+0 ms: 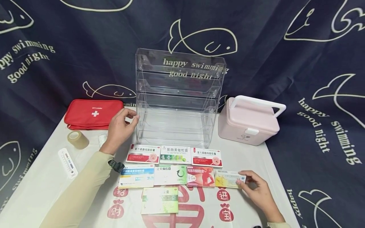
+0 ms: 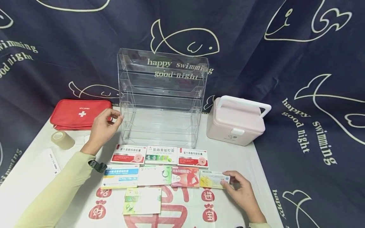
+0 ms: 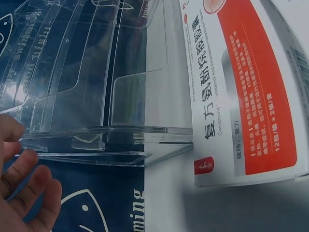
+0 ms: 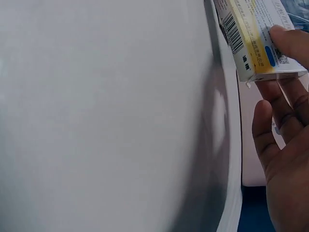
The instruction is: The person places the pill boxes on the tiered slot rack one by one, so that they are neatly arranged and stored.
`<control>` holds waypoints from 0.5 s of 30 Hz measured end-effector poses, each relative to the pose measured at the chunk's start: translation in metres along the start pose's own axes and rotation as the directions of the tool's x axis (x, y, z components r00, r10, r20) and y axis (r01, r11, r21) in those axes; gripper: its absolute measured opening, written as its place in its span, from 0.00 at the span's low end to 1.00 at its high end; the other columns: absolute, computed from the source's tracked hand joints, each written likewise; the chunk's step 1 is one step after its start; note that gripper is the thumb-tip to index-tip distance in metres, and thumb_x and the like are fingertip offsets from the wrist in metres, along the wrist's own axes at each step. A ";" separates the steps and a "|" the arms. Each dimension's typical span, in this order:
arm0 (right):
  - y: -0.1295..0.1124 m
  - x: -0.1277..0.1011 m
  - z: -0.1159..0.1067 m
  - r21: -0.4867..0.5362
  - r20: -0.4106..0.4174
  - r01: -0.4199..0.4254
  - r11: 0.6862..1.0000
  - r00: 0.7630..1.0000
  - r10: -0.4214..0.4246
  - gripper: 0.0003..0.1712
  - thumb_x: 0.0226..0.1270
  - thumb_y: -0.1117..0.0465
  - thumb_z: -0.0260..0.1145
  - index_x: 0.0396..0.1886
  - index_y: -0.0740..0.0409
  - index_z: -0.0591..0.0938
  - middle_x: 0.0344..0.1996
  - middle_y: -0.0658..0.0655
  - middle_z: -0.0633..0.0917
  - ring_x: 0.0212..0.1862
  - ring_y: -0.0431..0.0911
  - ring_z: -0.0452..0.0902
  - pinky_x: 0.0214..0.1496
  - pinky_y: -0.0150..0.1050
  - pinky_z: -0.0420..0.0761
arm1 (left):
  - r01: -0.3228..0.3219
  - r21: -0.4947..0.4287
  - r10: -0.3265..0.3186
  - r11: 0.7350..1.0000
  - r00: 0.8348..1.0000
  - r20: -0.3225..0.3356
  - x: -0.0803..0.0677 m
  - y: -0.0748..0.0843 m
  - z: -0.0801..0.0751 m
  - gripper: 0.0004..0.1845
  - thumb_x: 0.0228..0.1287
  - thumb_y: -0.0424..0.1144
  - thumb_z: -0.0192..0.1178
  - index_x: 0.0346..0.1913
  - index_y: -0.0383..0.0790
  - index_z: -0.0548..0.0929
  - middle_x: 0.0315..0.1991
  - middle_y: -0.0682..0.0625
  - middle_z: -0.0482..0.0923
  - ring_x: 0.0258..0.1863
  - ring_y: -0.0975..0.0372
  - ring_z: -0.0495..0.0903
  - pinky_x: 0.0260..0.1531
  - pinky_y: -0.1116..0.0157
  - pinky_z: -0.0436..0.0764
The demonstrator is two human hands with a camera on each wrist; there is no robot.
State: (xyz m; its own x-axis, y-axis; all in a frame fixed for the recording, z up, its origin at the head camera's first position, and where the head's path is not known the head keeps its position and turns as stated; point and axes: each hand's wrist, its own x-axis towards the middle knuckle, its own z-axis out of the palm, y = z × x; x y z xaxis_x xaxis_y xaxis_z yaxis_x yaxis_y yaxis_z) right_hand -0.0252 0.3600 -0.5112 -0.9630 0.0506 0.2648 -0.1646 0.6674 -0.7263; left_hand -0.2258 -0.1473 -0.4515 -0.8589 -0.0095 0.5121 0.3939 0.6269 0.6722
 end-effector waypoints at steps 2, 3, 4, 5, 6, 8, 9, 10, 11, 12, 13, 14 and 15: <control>-0.009 0.000 0.000 0.002 -0.023 0.004 1.000 1.000 -0.004 0.23 0.49 0.79 0.78 0.45 0.61 0.85 0.42 0.58 0.86 0.34 0.43 0.79 0.37 0.33 0.82 | -0.003 0.000 0.003 1.000 1.000 0.002 0.001 0.000 0.000 0.07 0.66 0.38 0.68 0.42 0.39 0.84 0.38 0.49 0.80 0.39 0.58 0.81 0.32 0.60 0.82; -0.012 0.000 0.000 0.011 -0.036 0.012 1.000 0.999 -0.012 0.23 0.48 0.79 0.78 0.45 0.61 0.85 0.42 0.59 0.86 0.34 0.42 0.79 0.37 0.32 0.81 | -0.004 0.001 0.004 1.000 1.000 0.002 0.001 0.000 0.000 0.07 0.66 0.38 0.67 0.42 0.39 0.84 0.38 0.49 0.80 0.39 0.58 0.81 0.32 0.60 0.82; -0.012 0.001 0.000 0.016 -0.049 0.019 1.000 0.999 -0.018 0.23 0.48 0.79 0.78 0.45 0.62 0.85 0.42 0.59 0.86 0.35 0.40 0.79 0.38 0.32 0.81 | -0.004 0.001 0.004 1.000 1.000 0.002 0.001 0.000 0.000 0.07 0.66 0.38 0.67 0.42 0.39 0.84 0.38 0.49 0.80 0.39 0.57 0.81 0.32 0.61 0.82; -0.018 0.001 0.000 0.018 -0.061 0.034 0.999 0.998 -0.033 0.23 0.47 0.81 0.78 0.44 0.63 0.84 0.42 0.61 0.86 0.36 0.39 0.79 0.38 0.32 0.81 | -0.001 0.001 0.001 1.000 1.000 0.003 0.001 0.000 0.000 0.07 0.66 0.39 0.67 0.42 0.39 0.84 0.39 0.49 0.80 0.39 0.58 0.81 0.32 0.60 0.82; -0.019 0.001 0.000 0.019 -0.068 0.046 0.999 0.997 -0.045 0.23 0.47 0.81 0.78 0.43 0.64 0.84 0.42 0.62 0.86 0.37 0.38 0.79 0.38 0.31 0.81 | 0.001 0.002 -0.001 1.000 1.000 0.003 0.001 0.000 0.000 0.07 0.66 0.39 0.67 0.42 0.39 0.84 0.39 0.49 0.81 0.39 0.57 0.81 0.32 0.60 0.82; -0.021 0.002 0.000 0.024 -0.069 0.072 0.997 0.995 -0.070 0.23 0.46 0.82 0.78 0.42 0.64 0.83 0.43 0.63 0.85 0.39 0.37 0.79 0.38 0.31 0.81 | 0.008 0.005 -0.008 1.000 1.000 0.004 0.001 -0.001 0.000 0.07 0.67 0.38 0.66 0.42 0.39 0.84 0.39 0.49 0.81 0.40 0.57 0.81 0.32 0.60 0.82; -0.021 0.003 0.000 0.028 -0.065 0.074 0.997 0.995 -0.073 0.23 0.46 0.82 0.78 0.42 0.64 0.83 0.43 0.64 0.85 0.41 0.37 0.80 0.38 0.31 0.81 | 0.011 0.007 -0.011 1.000 1.000 0.004 0.001 -0.001 0.000 0.07 0.67 0.38 0.66 0.42 0.39 0.84 0.39 0.49 0.81 0.40 0.57 0.81 0.32 0.60 0.82; -0.020 0.003 0.001 0.032 -0.058 0.082 0.996 0.995 -0.080 0.23 0.45 0.82 0.78 0.41 0.65 0.83 0.43 0.64 0.85 0.41 0.36 0.80 0.38 0.31 0.81 | 0.013 0.009 -0.013 1.000 1.000 0.006 0.001 0.000 -0.001 0.07 0.67 0.39 0.66 0.42 0.39 0.84 0.39 0.49 0.81 0.40 0.57 0.81 0.33 0.60 0.82; -0.019 0.003 0.001 0.036 -0.049 0.090 0.995 0.995 -0.089 0.23 0.45 0.82 0.78 0.41 0.65 0.83 0.43 0.65 0.85 0.42 0.36 0.80 0.38 0.30 0.81 | 0.016 0.012 -0.016 1.000 1.000 0.007 0.001 0.000 -0.001 0.07 0.67 0.39 0.66 0.42 0.39 0.84 0.39 0.49 0.81 0.40 0.57 0.80 0.33 0.60 0.82; -0.017 0.004 0.002 0.039 -0.038 0.098 0.994 0.995 -0.096 0.23 0.45 0.82 0.78 0.42 0.66 0.83 0.44 0.65 0.85 0.43 0.36 0.80 0.38 0.30 0.81 | 0.017 0.014 -0.017 1.000 1.000 0.009 0.001 0.000 -0.001 0.08 0.67 0.39 0.66 0.43 0.39 0.84 0.39 0.48 0.81 0.41 0.57 0.80 0.33 0.59 0.82; -0.013 0.004 0.002 0.042 -0.029 0.100 0.994 0.995 -0.099 0.23 0.45 0.82 0.78 0.42 0.66 0.84 0.44 0.65 0.85 0.43 0.35 0.80 0.39 0.30 0.82 | 0.019 0.015 -0.019 1.000 1.000 0.011 0.001 0.001 -0.001 0.08 0.67 0.39 0.67 0.43 0.39 0.84 0.39 0.48 0.81 0.41 0.57 0.80 0.33 0.59 0.82; -0.007 0.004 0.003 0.041 -0.020 0.103 0.994 0.995 -0.102 0.23 0.45 0.82 0.78 0.43 0.66 0.84 0.45 0.64 0.85 0.44 0.35 0.80 0.39 0.30 0.82 | 0.021 0.017 -0.021 1.000 1.000 0.012 0.001 0.000 -0.001 0.08 0.67 0.39 0.67 0.43 0.39 0.84 0.40 0.48 0.81 0.41 0.57 0.80 0.33 0.58 0.82; -0.002 0.004 0.004 0.041 -0.013 0.103 0.994 0.995 -0.103 0.24 0.45 0.82 0.78 0.44 0.65 0.84 0.46 0.64 0.85 0.44 0.34 0.80 0.39 0.30 0.82 | 0.022 0.019 -0.023 1.000 1.000 0.014 0.001 0.000 -0.001 0.08 0.67 0.40 0.67 0.43 0.39 0.84 0.40 0.48 0.81 0.41 0.57 0.80 0.33 0.58 0.82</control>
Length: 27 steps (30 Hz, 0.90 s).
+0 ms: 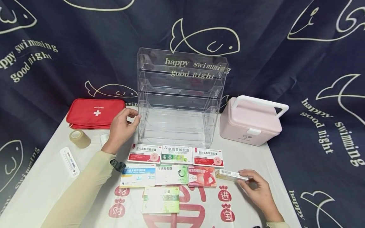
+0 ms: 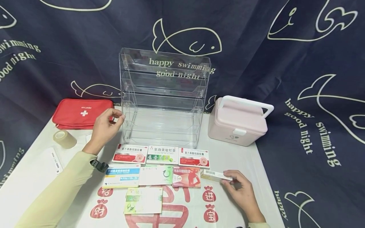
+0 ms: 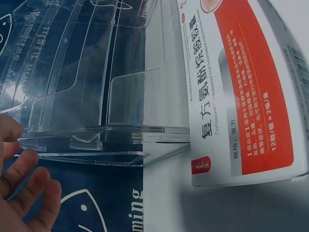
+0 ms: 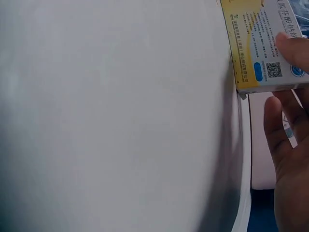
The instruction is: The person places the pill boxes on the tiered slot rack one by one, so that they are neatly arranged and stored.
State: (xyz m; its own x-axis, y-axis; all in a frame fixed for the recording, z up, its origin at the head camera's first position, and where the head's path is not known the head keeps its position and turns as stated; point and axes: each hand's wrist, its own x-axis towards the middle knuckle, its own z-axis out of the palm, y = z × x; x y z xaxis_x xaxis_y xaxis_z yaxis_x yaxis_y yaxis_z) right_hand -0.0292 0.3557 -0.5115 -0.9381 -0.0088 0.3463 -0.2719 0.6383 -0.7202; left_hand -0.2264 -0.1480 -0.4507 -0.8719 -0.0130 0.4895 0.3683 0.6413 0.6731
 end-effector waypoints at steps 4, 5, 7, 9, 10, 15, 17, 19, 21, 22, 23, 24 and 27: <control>0.022 -0.003 0.002 -0.022 0.019 -0.008 1.000 1.000 0.009 0.26 0.47 0.80 0.79 0.47 0.59 0.86 0.47 0.59 0.86 0.43 0.33 0.80 0.39 0.29 0.82 | 0.004 0.006 -0.004 1.000 1.000 -0.002 0.000 -0.002 0.001 0.08 0.67 0.39 0.66 0.43 0.39 0.83 0.40 0.48 0.81 0.41 0.57 0.80 0.33 0.58 0.82; 0.025 -0.004 0.001 -0.024 0.024 -0.011 1.000 1.000 0.011 0.27 0.48 0.79 0.79 0.48 0.57 0.86 0.47 0.58 0.86 0.43 0.33 0.80 0.39 0.28 0.82 | 0.003 0.006 -0.003 1.000 1.000 -0.002 0.000 -0.002 0.001 0.08 0.67 0.39 0.66 0.43 0.39 0.83 0.40 0.48 0.81 0.41 0.57 0.80 0.33 0.58 0.82; 0.028 -0.004 0.000 -0.030 0.033 -0.012 0.999 0.999 0.013 0.27 0.50 0.77 0.78 0.50 0.55 0.86 0.48 0.56 0.86 0.43 0.34 0.81 0.40 0.26 0.82 | 0.001 0.005 -0.001 1.000 1.000 -0.004 0.000 -0.002 0.001 0.08 0.67 0.40 0.66 0.43 0.39 0.83 0.40 0.48 0.81 0.41 0.57 0.80 0.33 0.58 0.82; 0.030 -0.004 -0.001 -0.029 0.044 -0.004 1.000 0.999 0.006 0.26 0.53 0.76 0.77 0.52 0.54 0.86 0.48 0.55 0.86 0.43 0.35 0.81 0.40 0.26 0.81 | -0.001 0.003 0.001 1.000 1.000 -0.004 0.000 -0.002 0.001 0.08 0.67 0.40 0.66 0.43 0.39 0.83 0.40 0.48 0.81 0.41 0.57 0.80 0.33 0.58 0.82; 0.031 -0.004 -0.002 -0.031 0.048 0.001 1.000 0.999 0.000 0.26 0.54 0.76 0.77 0.52 0.54 0.86 0.48 0.54 0.86 0.43 0.35 0.81 0.40 0.25 0.81 | -0.002 0.003 0.002 1.000 1.000 -0.005 -0.001 -0.002 0.001 0.08 0.67 0.40 0.67 0.43 0.39 0.83 0.40 0.48 0.81 0.41 0.58 0.80 0.33 0.58 0.82; 0.028 0.000 -0.005 -0.031 0.019 0.048 0.998 0.999 -0.047 0.26 0.54 0.78 0.76 0.52 0.56 0.87 0.47 0.54 0.86 0.44 0.34 0.81 0.40 0.23 0.80 | 0.000 0.004 0.000 1.000 1.000 -0.002 -0.001 -0.001 0.002 0.08 0.67 0.40 0.66 0.43 0.39 0.83 0.40 0.48 0.82 0.41 0.57 0.80 0.33 0.58 0.82; 0.023 0.007 -0.008 0.008 -0.006 0.075 0.997 0.997 -0.075 0.26 0.52 0.82 0.75 0.51 0.60 0.87 0.46 0.56 0.86 0.44 0.35 0.81 0.41 0.23 0.80 | 0.003 0.006 -0.003 1.000 1.000 0.001 -0.001 -0.001 0.003 0.08 0.68 0.40 0.66 0.43 0.39 0.83 0.40 0.48 0.82 0.41 0.57 0.80 0.34 0.58 0.82; 0.015 0.018 -0.010 0.075 -0.028 0.104 0.992 0.994 -0.102 0.27 0.50 0.86 0.73 0.50 0.65 0.87 0.46 0.59 0.86 0.44 0.37 0.80 0.42 0.24 0.80 | 0.008 0.006 -0.008 1.000 1.000 -0.002 -0.001 0.000 0.002 0.08 0.68 0.40 0.66 0.43 0.39 0.83 0.40 0.48 0.82 0.41 0.57 0.80 0.34 0.57 0.82; 0.007 0.034 -0.011 0.160 -0.053 0.156 0.975 0.987 -0.149 0.27 0.48 0.89 0.71 0.50 0.70 0.85 0.46 0.62 0.85 0.44 0.39 0.80 0.43 0.25 0.80 | 0.010 0.007 -0.010 1.000 1.000 -0.009 -0.001 0.000 0.002 0.08 0.67 0.40 0.67 0.43 0.39 0.83 0.40 0.47 0.82 0.41 0.56 0.80 0.34 0.57 0.82; 0.002 0.044 -0.011 0.210 -0.064 0.184 0.960 0.983 -0.174 0.27 0.47 0.91 0.69 0.49 0.73 0.85 0.45 0.64 0.85 0.43 0.40 0.80 0.43 0.26 0.80 | 0.010 0.008 -0.010 1.000 1.000 -0.013 -0.001 0.000 0.001 0.08 0.67 0.40 0.67 0.43 0.39 0.83 0.40 0.47 0.82 0.41 0.56 0.80 0.34 0.57 0.82; -0.004 0.054 -0.011 0.246 -0.078 0.210 0.946 0.977 -0.197 0.28 0.46 0.92 0.68 0.49 0.74 0.84 0.46 0.65 0.85 0.43 0.41 0.80 0.44 0.27 0.80 | 0.010 0.009 -0.010 1.000 1.000 -0.016 -0.001 0.000 0.001 0.08 0.67 0.39 0.67 0.43 0.39 0.83 0.40 0.47 0.82 0.41 0.56 0.80 0.34 0.57 0.82; -0.010 0.065 -0.010 0.271 -0.091 0.238 0.933 0.971 -0.221 0.28 0.46 0.92 0.68 0.49 0.75 0.84 0.46 0.63 0.85 0.43 0.42 0.80 0.44 0.26 0.80 | 0.009 0.008 -0.009 1.000 1.000 -0.017 -0.001 0.000 0.001 0.08 0.67 0.39 0.67 0.42 0.39 0.83 0.40 0.47 0.82 0.41 0.56 0.80 0.34 0.57 0.82; -0.033 0.102 -0.006 0.342 -0.115 0.301 0.890 0.954 -0.278 0.28 0.44 0.94 0.66 0.48 0.79 0.83 0.46 0.62 0.86 0.41 0.42 0.80 0.43 0.27 0.81 | 0.003 0.005 -0.003 1.000 1.000 -0.007 0.000 -0.001 0.001 0.08 0.67 0.40 0.66 0.42 0.39 0.83 0.40 0.47 0.82 0.42 0.56 0.80 0.34 0.57 0.82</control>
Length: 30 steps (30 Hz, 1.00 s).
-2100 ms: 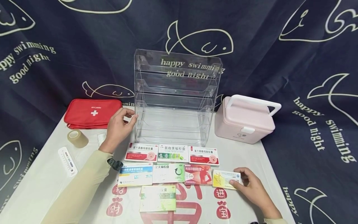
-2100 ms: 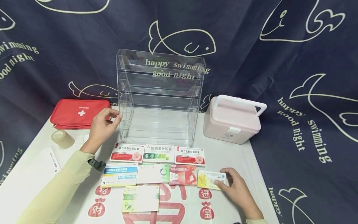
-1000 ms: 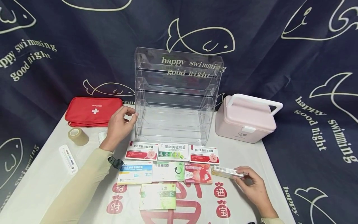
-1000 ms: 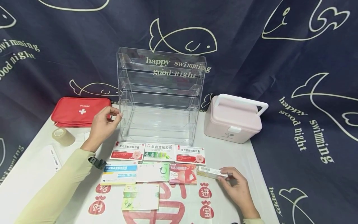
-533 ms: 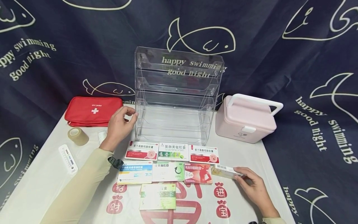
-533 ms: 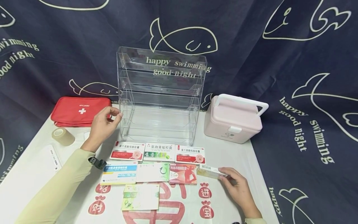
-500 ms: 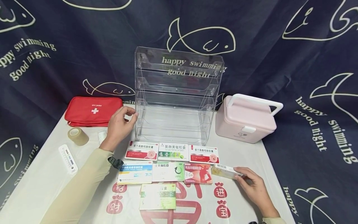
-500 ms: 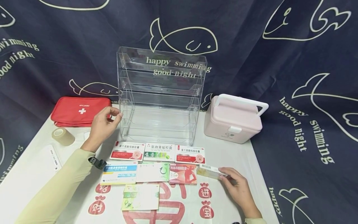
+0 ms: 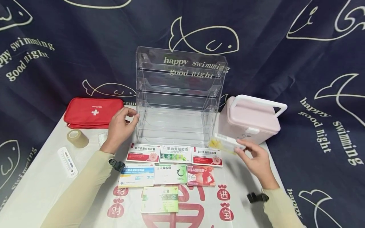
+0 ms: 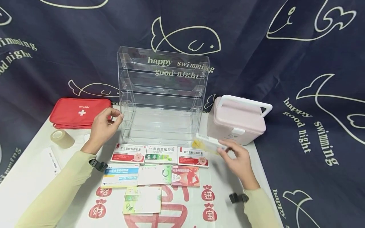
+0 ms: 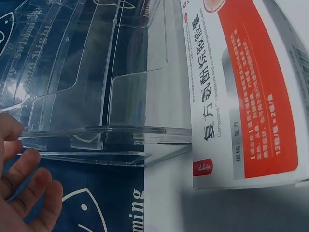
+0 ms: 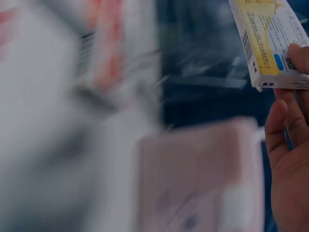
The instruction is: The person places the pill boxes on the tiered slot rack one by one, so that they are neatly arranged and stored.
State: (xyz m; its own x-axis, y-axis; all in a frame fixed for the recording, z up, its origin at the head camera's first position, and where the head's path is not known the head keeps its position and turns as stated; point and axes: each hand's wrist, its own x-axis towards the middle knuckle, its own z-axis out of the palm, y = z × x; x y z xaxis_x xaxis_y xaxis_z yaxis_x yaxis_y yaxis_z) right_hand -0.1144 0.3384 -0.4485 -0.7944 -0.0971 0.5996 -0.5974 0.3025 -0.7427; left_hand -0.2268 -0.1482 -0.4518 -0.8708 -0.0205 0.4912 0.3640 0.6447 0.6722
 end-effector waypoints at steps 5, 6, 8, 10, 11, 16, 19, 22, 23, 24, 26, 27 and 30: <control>-0.021 0.080 0.039 0.144 0.022 0.083 0.986 0.996 -0.087 0.25 0.48 0.92 0.66 0.48 0.79 0.83 0.45 0.60 0.87 0.38 0.42 0.80 0.39 0.29 0.80 | -0.005 -0.006 0.005 1.000 1.000 0.000 0.000 -0.004 -0.003 0.08 0.67 0.40 0.67 0.42 0.39 0.84 0.41 0.48 0.82 0.42 0.56 0.80 0.34 0.56 0.82; -0.026 0.096 0.047 0.167 0.040 0.102 0.981 0.993 -0.110 0.24 0.49 0.91 0.67 0.49 0.79 0.83 0.45 0.61 0.87 0.37 0.42 0.79 0.38 0.29 0.80 | -0.008 -0.005 0.008 1.000 1.000 -0.001 0.000 -0.005 -0.003 0.08 0.67 0.40 0.67 0.42 0.39 0.84 0.41 0.48 0.82 0.42 0.56 0.80 0.34 0.56 0.82; -0.035 0.130 0.061 0.174 0.087 0.148 0.974 0.983 -0.165 0.23 0.52 0.88 0.68 0.50 0.76 0.83 0.45 0.62 0.86 0.36 0.44 0.80 0.37 0.31 0.80 | -0.014 -0.004 0.014 1.000 1.000 0.000 -0.001 -0.005 -0.004 0.08 0.66 0.40 0.67 0.42 0.39 0.84 0.40 0.48 0.82 0.42 0.57 0.80 0.34 0.56 0.82; -0.044 0.163 0.073 0.170 0.133 0.175 0.970 0.971 -0.198 0.22 0.54 0.85 0.70 0.51 0.74 0.84 0.45 0.63 0.86 0.33 0.46 0.80 0.34 0.33 0.81 | -0.023 0.000 0.023 1.000 1.000 0.002 0.000 -0.006 -0.004 0.08 0.66 0.40 0.67 0.42 0.39 0.84 0.40 0.47 0.82 0.42 0.57 0.80 0.34 0.56 0.82; -0.048 0.179 0.078 0.162 0.151 0.188 0.969 0.966 -0.212 0.21 0.56 0.84 0.70 0.51 0.73 0.84 0.46 0.63 0.87 0.32 0.47 0.80 0.33 0.33 0.82 | -0.027 0.001 0.027 1.000 1.000 0.003 0.000 -0.006 -0.004 0.08 0.66 0.40 0.68 0.42 0.40 0.84 0.40 0.47 0.82 0.42 0.57 0.80 0.34 0.56 0.82; -0.060 0.248 0.100 0.167 0.149 0.163 0.972 0.971 -0.189 0.18 0.61 0.77 0.72 0.52 0.67 0.85 0.44 0.61 0.88 0.31 0.47 0.82 0.29 0.32 0.81 | -0.054 -0.005 0.054 0.999 0.999 0.001 0.002 -0.006 -0.003 0.07 0.65 0.39 0.68 0.41 0.40 0.85 0.39 0.47 0.81 0.41 0.56 0.79 0.33 0.56 0.82; -0.071 0.277 0.111 0.150 0.153 0.084 0.985 0.982 -0.107 0.17 0.63 0.75 0.71 0.52 0.66 0.86 0.43 0.60 0.88 0.34 0.47 0.83 0.29 0.32 0.79 | -0.062 -0.006 0.062 0.998 0.998 0.007 0.003 -0.005 -0.002 0.07 0.65 0.38 0.68 0.41 0.39 0.85 0.39 0.46 0.81 0.41 0.56 0.78 0.33 0.56 0.82; -0.070 0.302 0.119 0.051 0.189 0.049 0.998 0.980 -0.058 0.17 0.67 0.71 0.70 0.55 0.61 0.86 0.45 0.57 0.88 0.34 0.48 0.81 0.29 0.33 0.75 | -0.059 -0.002 0.059 0.998 0.998 0.013 0.003 -0.004 -0.002 0.06 0.64 0.37 0.68 0.41 0.39 0.84 0.39 0.46 0.81 0.41 0.56 0.79 0.33 0.56 0.82; -0.072 0.307 0.121 0.024 0.201 0.041 0.999 0.979 -0.045 0.17 0.68 0.71 0.69 0.56 0.61 0.85 0.46 0.57 0.88 0.36 0.48 0.82 0.31 0.34 0.75 | -0.058 0.001 0.058 0.998 0.998 0.014 0.004 -0.004 -0.002 0.06 0.64 0.37 0.68 0.40 0.40 0.84 0.39 0.47 0.81 0.40 0.56 0.79 0.33 0.57 0.82; -0.074 0.312 0.124 0.003 0.211 0.043 0.999 0.977 -0.043 0.17 0.69 0.70 0.69 0.56 0.61 0.85 0.47 0.57 0.88 0.37 0.48 0.83 0.32 0.34 0.75 | -0.058 0.005 0.057 0.998 0.998 0.014 0.005 -0.004 -0.002 0.06 0.64 0.37 0.68 0.40 0.40 0.84 0.39 0.47 0.81 0.40 0.56 0.79 0.33 0.57 0.82; -0.073 0.320 0.130 -0.010 0.225 0.046 0.999 0.974 -0.042 0.17 0.70 0.70 0.67 0.57 0.62 0.84 0.49 0.57 0.87 0.40 0.49 0.83 0.34 0.36 0.75 | -0.056 0.008 0.056 0.998 0.998 0.010 0.005 -0.003 -0.002 0.05 0.64 0.36 0.67 0.39 0.40 0.83 0.39 0.47 0.80 0.40 0.55 0.79 0.33 0.58 0.81; -0.078 0.322 0.132 -0.009 0.230 0.035 0.999 0.973 -0.032 0.17 0.71 0.71 0.66 0.57 0.63 0.84 0.50 0.58 0.87 0.41 0.49 0.83 0.35 0.36 0.75 | -0.056 0.008 0.056 0.998 0.998 0.007 0.006 -0.003 -0.001 0.05 0.63 0.36 0.67 0.39 0.40 0.83 0.39 0.47 0.80 0.40 0.54 0.79 0.33 0.58 0.81; -0.087 0.326 0.140 -0.007 0.243 0.006 1.000 0.970 -0.004 0.17 0.72 0.72 0.64 0.58 0.63 0.83 0.51 0.58 0.86 0.47 0.48 0.83 0.39 0.36 0.76 | -0.053 0.011 0.053 0.999 0.999 0.005 0.007 -0.002 -0.002 0.05 0.63 0.36 0.67 0.39 0.40 0.83 0.39 0.47 0.80 0.40 0.53 0.79 0.33 0.58 0.81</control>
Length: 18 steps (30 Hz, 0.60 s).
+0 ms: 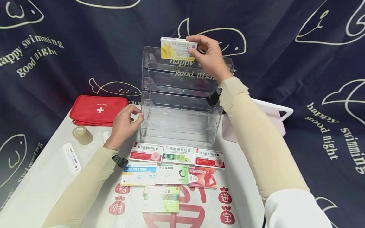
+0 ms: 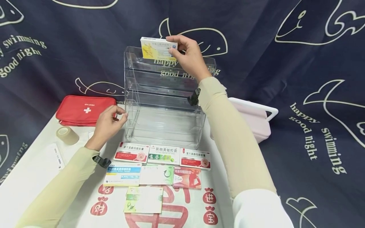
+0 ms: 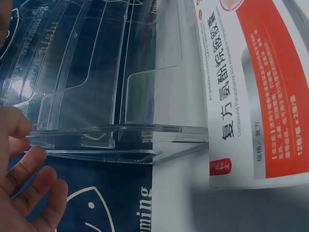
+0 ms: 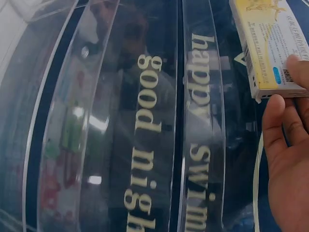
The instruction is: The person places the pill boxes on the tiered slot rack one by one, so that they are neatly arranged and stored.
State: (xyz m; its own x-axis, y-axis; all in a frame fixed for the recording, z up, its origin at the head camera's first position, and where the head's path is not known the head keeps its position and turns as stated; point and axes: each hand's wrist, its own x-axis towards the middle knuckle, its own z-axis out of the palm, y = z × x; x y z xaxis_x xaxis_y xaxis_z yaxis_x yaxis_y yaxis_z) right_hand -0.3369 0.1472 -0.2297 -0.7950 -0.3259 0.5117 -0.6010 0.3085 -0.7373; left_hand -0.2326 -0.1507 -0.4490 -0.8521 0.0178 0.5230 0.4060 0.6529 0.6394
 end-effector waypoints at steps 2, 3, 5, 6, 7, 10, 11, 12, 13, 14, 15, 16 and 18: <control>0.001 0.005 0.004 -0.016 0.008 -0.028 0.999 1.000 0.028 0.17 0.73 0.71 0.64 0.59 0.61 0.83 0.50 0.57 0.85 0.48 0.48 0.82 0.40 0.35 0.75 | 0.000 -0.001 0.000 1.000 1.000 0.001 0.000 0.000 0.000 0.05 0.63 0.36 0.67 0.39 0.40 0.83 0.39 0.46 0.80 0.40 0.52 0.79 0.33 0.57 0.81; 0.004 0.008 0.006 -0.024 0.011 -0.037 0.999 0.999 0.037 0.17 0.73 0.71 0.64 0.59 0.61 0.83 0.51 0.57 0.85 0.49 0.47 0.81 0.41 0.35 0.75 | 0.000 -0.001 0.000 1.000 1.000 0.004 0.000 0.001 -0.001 0.05 0.63 0.36 0.67 0.39 0.40 0.83 0.39 0.46 0.80 0.40 0.51 0.80 0.33 0.57 0.81; 0.012 0.014 0.009 -0.038 0.017 -0.048 0.998 0.999 0.048 0.18 0.73 0.70 0.65 0.60 0.60 0.83 0.51 0.56 0.85 0.49 0.47 0.81 0.42 0.36 0.76 | -0.004 0.002 0.004 1.000 1.000 0.007 0.000 0.001 -0.001 0.05 0.64 0.36 0.67 0.40 0.39 0.83 0.39 0.46 0.80 0.41 0.50 0.80 0.34 0.57 0.81; 0.016 0.018 0.011 -0.044 0.018 -0.051 0.998 0.999 0.051 0.18 0.73 0.70 0.65 0.60 0.60 0.83 0.50 0.56 0.85 0.49 0.47 0.81 0.43 0.36 0.76 | -0.006 0.004 0.006 1.000 1.000 0.009 -0.001 0.001 -0.001 0.05 0.64 0.36 0.67 0.40 0.39 0.83 0.39 0.46 0.80 0.41 0.50 0.80 0.34 0.57 0.81; 0.020 0.021 0.012 -0.044 0.021 -0.054 0.998 0.998 0.054 0.18 0.72 0.70 0.65 0.60 0.59 0.83 0.50 0.56 0.85 0.48 0.47 0.81 0.43 0.35 0.77 | -0.008 0.006 0.008 1.000 1.000 0.009 -0.001 0.001 -0.002 0.06 0.64 0.36 0.67 0.40 0.39 0.83 0.39 0.45 0.80 0.41 0.50 0.80 0.34 0.57 0.81; 0.030 0.028 0.017 -0.036 0.035 -0.053 0.998 0.998 0.055 0.19 0.72 0.69 0.66 0.60 0.59 0.83 0.50 0.56 0.86 0.48 0.47 0.81 0.43 0.36 0.78 | -0.014 0.015 0.014 1.000 1.000 0.011 -0.001 0.000 -0.002 0.06 0.64 0.36 0.67 0.40 0.39 0.83 0.39 0.45 0.81 0.41 0.51 0.80 0.34 0.57 0.82; 0.032 0.029 0.019 -0.040 0.040 -0.056 0.998 0.998 0.058 0.19 0.72 0.68 0.67 0.60 0.58 0.83 0.50 0.55 0.85 0.47 0.46 0.81 0.44 0.36 0.79 | -0.016 0.017 0.016 1.000 1.000 0.011 -0.001 0.000 -0.002 0.06 0.64 0.37 0.67 0.40 0.39 0.83 0.39 0.45 0.81 0.41 0.52 0.80 0.34 0.57 0.82; 0.033 0.030 0.021 -0.042 0.045 -0.057 0.997 0.997 0.059 0.19 0.71 0.68 0.67 0.60 0.58 0.83 0.50 0.55 0.85 0.47 0.46 0.81 0.45 0.36 0.79 | -0.018 0.019 0.018 1.000 1.000 0.011 -0.002 0.000 -0.003 0.06 0.64 0.37 0.67 0.40 0.39 0.83 0.39 0.46 0.81 0.41 0.52 0.80 0.34 0.57 0.82; 0.033 0.030 0.023 -0.039 0.051 -0.062 0.997 0.997 0.064 0.19 0.71 0.68 0.67 0.60 0.57 0.83 0.51 0.54 0.85 0.48 0.46 0.81 0.46 0.36 0.80 | -0.020 0.022 0.020 1.000 1.000 0.012 -0.002 0.000 -0.003 0.06 0.64 0.37 0.68 0.40 0.39 0.83 0.39 0.46 0.81 0.40 0.53 0.79 0.34 0.57 0.82; 0.034 0.031 0.025 -0.036 0.057 -0.066 0.997 0.996 0.068 0.19 0.71 0.68 0.67 0.60 0.57 0.83 0.51 0.54 0.85 0.48 0.46 0.81 0.46 0.36 0.80 | -0.021 0.025 0.021 0.999 1.000 0.012 -0.002 -0.001 -0.003 0.06 0.64 0.37 0.68 0.40 0.39 0.83 0.39 0.46 0.81 0.40 0.53 0.79 0.34 0.57 0.82; 0.033 0.031 0.027 -0.039 0.062 -0.062 0.997 0.996 0.064 0.19 0.71 0.68 0.68 0.60 0.57 0.83 0.52 0.54 0.85 0.48 0.46 0.81 0.46 0.36 0.80 | -0.022 0.028 0.022 0.999 1.000 0.013 -0.002 -0.001 -0.003 0.06 0.64 0.37 0.68 0.40 0.40 0.83 0.40 0.46 0.81 0.40 0.54 0.79 0.33 0.57 0.81; 0.033 0.031 0.029 -0.042 0.065 -0.060 0.997 0.996 0.063 0.19 0.71 0.68 0.68 0.60 0.58 0.83 0.52 0.53 0.85 0.48 0.46 0.82 0.46 0.36 0.80 | -0.023 0.032 0.023 0.999 1.000 0.013 -0.002 -0.001 -0.003 0.06 0.65 0.38 0.68 0.41 0.40 0.83 0.40 0.46 0.81 0.39 0.54 0.79 0.33 0.57 0.81; 0.032 0.032 0.033 -0.035 0.070 -0.057 0.998 0.996 0.060 0.19 0.70 0.68 0.68 0.60 0.59 0.83 0.52 0.54 0.85 0.47 0.46 0.82 0.46 0.37 0.80 | -0.023 0.039 0.022 0.999 1.000 0.014 -0.002 -0.001 -0.003 0.06 0.65 0.38 0.68 0.41 0.40 0.83 0.40 0.47 0.81 0.39 0.55 0.78 0.33 0.58 0.81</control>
State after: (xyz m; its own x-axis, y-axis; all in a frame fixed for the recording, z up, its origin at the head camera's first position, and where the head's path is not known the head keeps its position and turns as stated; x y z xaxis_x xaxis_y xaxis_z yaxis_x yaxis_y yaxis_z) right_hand -0.3784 0.1172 -0.2516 -0.8216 -0.3685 0.4349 -0.5572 0.3582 -0.7492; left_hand -0.2304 -0.1535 -0.4487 -0.8473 0.0429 0.5293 0.4122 0.6814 0.6047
